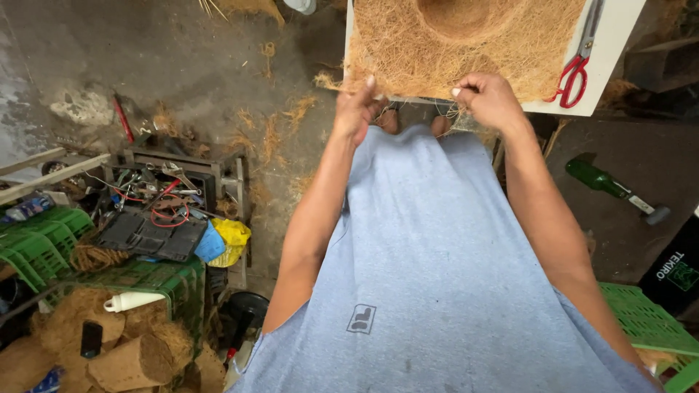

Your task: Trimming and pulling loose fibers from a handmade fibrous object using scissors and hands to finish the item.

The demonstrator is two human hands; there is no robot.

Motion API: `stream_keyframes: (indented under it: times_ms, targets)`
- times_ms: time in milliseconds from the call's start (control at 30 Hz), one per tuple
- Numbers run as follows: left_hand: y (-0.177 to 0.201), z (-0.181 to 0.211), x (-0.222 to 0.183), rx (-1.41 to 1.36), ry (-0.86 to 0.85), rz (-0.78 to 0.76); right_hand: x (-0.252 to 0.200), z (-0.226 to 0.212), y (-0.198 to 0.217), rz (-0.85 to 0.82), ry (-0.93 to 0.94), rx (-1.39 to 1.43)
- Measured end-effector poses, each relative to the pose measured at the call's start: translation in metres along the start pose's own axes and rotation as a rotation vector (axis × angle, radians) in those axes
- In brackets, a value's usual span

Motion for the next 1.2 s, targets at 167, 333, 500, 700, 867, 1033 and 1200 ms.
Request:
stream_keyframes:
  times_ms: [167,333,500,700,867,1033,1200]
  targets:
    - [0.008,-0.030,0.010,0.083,0.005,0.138,0.001,0.002,0.001,0.000,0.038,-0.017]
    - [0.013,-0.043,0.016,0.091,-0.148,0.166,0.000,0.005,0.000,0.007,0.096,-0.019]
    - [-0.012,-0.024,-0.003,0.070,-0.136,0.228,0.001,0.006,0.000,0.000,0.017,0.032]
    - [-0.005,0.008,-0.021,0.172,-0.006,0.257,0.000,0.011,0.003,0.002,0.056,0.027]
    - [0.019,0.003,-0.004,0.364,-0.425,0.114,-0.005,0.003,0.001,-0.019,-0.005,0.049]
    - [0.016,-0.009,-0.003,0.118,-0.211,0.113,-0.004,0.004,-0.001,-0.017,-0.008,0.015]
    - [-0.030,-0.017,-0.027,-0.021,0.053,0.211,-0.003,0.009,-0.002,-0.020,0.047,0.078]
Point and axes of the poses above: each hand's wrist, its own x-axis towards the middle knuckle, its own y-axis out of the back of the hand, z = x × y, the point moved 2 cm from there along x, towards the middle knuckle, and after that the axes turned 4 degrees about -z, right-handed, at the moved point
